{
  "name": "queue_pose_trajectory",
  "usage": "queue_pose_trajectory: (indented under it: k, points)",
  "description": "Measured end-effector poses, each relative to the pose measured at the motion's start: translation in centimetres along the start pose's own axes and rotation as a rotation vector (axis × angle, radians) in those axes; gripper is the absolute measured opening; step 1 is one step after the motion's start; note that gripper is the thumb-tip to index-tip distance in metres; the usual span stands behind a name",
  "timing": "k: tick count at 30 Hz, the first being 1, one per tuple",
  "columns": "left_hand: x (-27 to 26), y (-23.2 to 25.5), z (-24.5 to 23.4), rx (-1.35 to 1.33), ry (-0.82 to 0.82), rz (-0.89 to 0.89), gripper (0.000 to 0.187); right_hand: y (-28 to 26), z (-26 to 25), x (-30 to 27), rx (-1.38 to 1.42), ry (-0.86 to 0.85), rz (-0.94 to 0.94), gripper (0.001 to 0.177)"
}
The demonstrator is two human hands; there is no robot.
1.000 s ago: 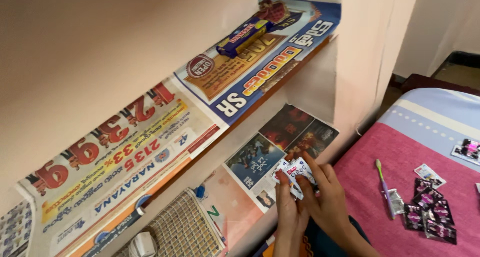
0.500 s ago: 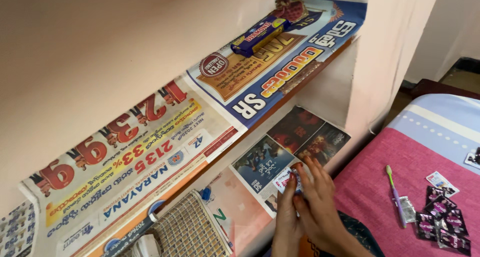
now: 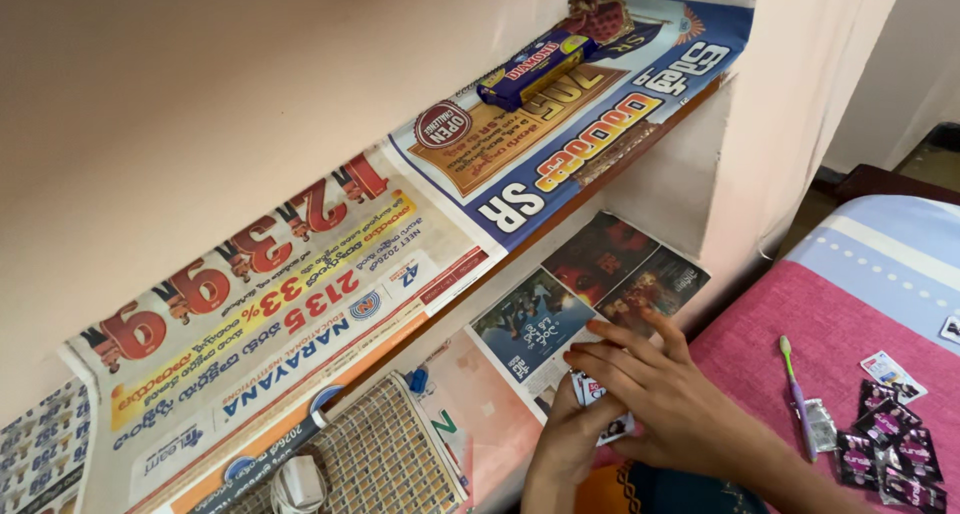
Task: The person smooths a newspaper on a wall shelf, then picks up small packets from a nearby bed and places them on the shelf. The person continues to arrange the packets and smooth the newspaper.
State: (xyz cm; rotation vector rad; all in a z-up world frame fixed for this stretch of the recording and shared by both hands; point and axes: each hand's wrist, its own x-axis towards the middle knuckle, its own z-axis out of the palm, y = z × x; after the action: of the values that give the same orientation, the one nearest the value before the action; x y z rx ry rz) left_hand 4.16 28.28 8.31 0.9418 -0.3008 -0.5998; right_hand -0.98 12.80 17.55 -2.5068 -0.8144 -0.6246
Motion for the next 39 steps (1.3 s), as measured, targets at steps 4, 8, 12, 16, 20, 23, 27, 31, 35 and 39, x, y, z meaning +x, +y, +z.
queue_pose_trajectory:
  k: [4, 8, 12, 16, 20, 23, 27, 31, 35, 39]
  points:
    - [-0.2, 0.5, 0.6, 0.044, -0.009, 0.018, 0.055, -0.5, -0.2, -0.3, -0.058, 0.064, 0.013, 0.094]
    - [-0.3, 1.1, 1.6, 0.096, -0.034, 0.093, 0.057, -1.0, -0.3, -0.7, -0.15, 0.113, 0.061, 0.106]
    - [-0.2, 1.2, 1.9, 0.158, -0.03, 0.098, 0.05, -1.0, -0.3, -0.8, -0.132, 0.076, 0.095, 0.103]
    - [-0.4, 2.2, 2.5, 0.306, -0.057, 0.151, 0.035, -1.3, -0.9, -0.8, -0.131, 0.075, 0.086, 0.106]
    - [0.0, 3.2, 4.0, 0.279, 0.084, 0.278, 0.035, -0.5, -2.8, -1.1, 0.03, 0.15, 0.057, 0.119]
    - [0.3, 5.2, 4.9, 0.157, 0.124, 0.474, 0.045, -0.2, -4.0, -1.8, 0.435, 0.313, 0.199, 0.108]
    - [0.4, 8.3, 7.7, 0.013, 0.063, 0.553, 0.054, -0.1, -3.6, 0.1, 1.159, 0.218, 0.4, 0.064]
    - [2.0, 12.8, 11.7, 0.079, 0.057, 0.632, 0.051, 0.3, -5.1, 3.8, 1.171, 0.285, 0.328, 0.047]
    - [4.2, 18.8, 14.6, 0.246, 0.098, 0.667, 0.049, 0.8, -8.6, 8.3, 1.196, 0.38, 0.439, 0.037]
    - [9.5, 24.6, 15.3, 0.45, 0.297, 0.809, 0.058, 3.0, -11.1, 15.6, 1.078, 0.534, 0.169, 0.028]
